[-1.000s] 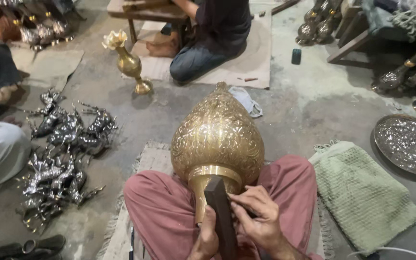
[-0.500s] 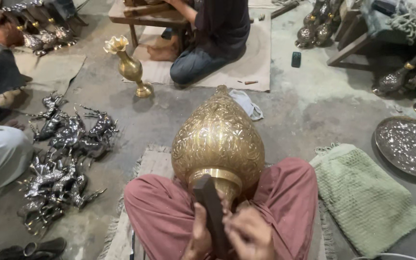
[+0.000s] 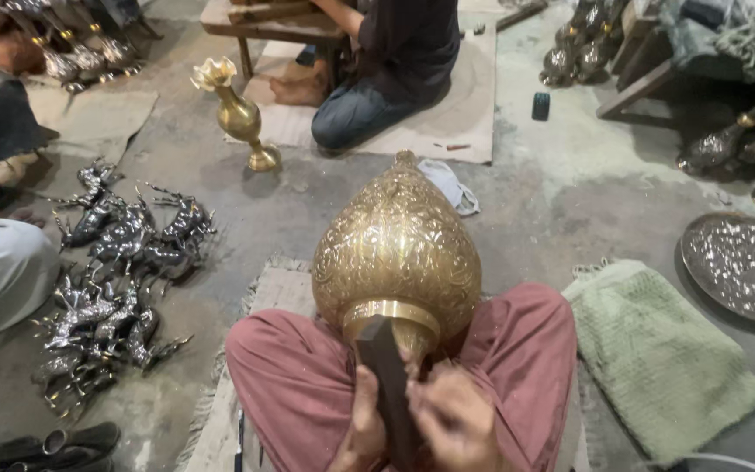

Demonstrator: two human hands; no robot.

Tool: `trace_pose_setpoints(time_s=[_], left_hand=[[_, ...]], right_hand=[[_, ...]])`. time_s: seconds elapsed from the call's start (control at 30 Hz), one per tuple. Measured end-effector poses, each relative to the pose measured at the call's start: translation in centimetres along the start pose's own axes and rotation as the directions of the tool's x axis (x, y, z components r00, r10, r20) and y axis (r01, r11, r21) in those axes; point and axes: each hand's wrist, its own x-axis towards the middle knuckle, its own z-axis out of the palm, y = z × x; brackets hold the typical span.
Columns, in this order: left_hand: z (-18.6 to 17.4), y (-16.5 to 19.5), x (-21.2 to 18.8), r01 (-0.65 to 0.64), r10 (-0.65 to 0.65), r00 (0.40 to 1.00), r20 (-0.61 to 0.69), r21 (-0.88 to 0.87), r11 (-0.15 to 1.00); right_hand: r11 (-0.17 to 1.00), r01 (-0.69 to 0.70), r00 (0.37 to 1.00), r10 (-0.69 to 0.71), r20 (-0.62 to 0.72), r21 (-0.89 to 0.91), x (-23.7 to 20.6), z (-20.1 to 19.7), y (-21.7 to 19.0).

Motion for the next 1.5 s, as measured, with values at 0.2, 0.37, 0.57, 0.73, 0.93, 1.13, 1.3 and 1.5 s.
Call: trace_pose_setpoints(time_s=[0.2, 0.37, 0.57, 0.73, 0.93, 1.13, 1.3, 1.5], left_hand=[[-0.1, 0.1, 0.1, -0.033, 0.033, 0.999, -0.03, -0.008, 0.999], [-0.9, 0.6, 0.0, 0.005, -0.004, 1.0, 0.01, -0.042, 0.999], [-0.9, 0.8, -0.2, -0.074, 0.074, 0.996, -0.054, 0.006, 0.997], [-0.4, 0.4, -0.4, -0.019, 0.02, 0.999, -0.031, 0.026, 0.999], [-0.8, 0.4, 0.3, -0.018, 0.022, 0.997, 0.07, -0.057, 0.998], [-0.9, 0.2, -0.3, 0.067, -0.067, 0.998, -0.008, -0.013, 0.998], [-1.1, 0.2, -0.1, 0.043, -0.043, 0.999, 0.01, -0.051, 0.998], [-1.2, 0.7, 0.1, 0.046, -0.046, 0.998, -0.035, -0.003, 0.999]], right_hand=[[0.994, -0.106, 0.993, 0.105, -0.051, -0.017, -0.4, 0.1, 0.2], [0.999, 0.021, 1.0, -0.02, 0.012, -0.05, -0.6, 0.2, 0.0], [0.999, -0.032, 0.999, 0.033, 0.037, -0.038, -0.3, -0.1, 0.3], [0.996, 0.03, 1.0, -0.029, 0.011, -0.089, -0.3, 0.0, -0.3], [0.997, -0.012, 1.0, 0.013, 0.01, -0.078, 0.0, 0.4, -0.1], [0.996, -0.063, 0.998, 0.064, 0.024, -0.071, -0.1, 0.4, -0.3], [0.992, -0.079, 0.996, 0.074, -0.055, -0.097, 0.1, 0.6, -0.3], [0.995, 0.092, 0.995, -0.093, -0.028, -0.036, 0.3, 0.5, 0.1]])
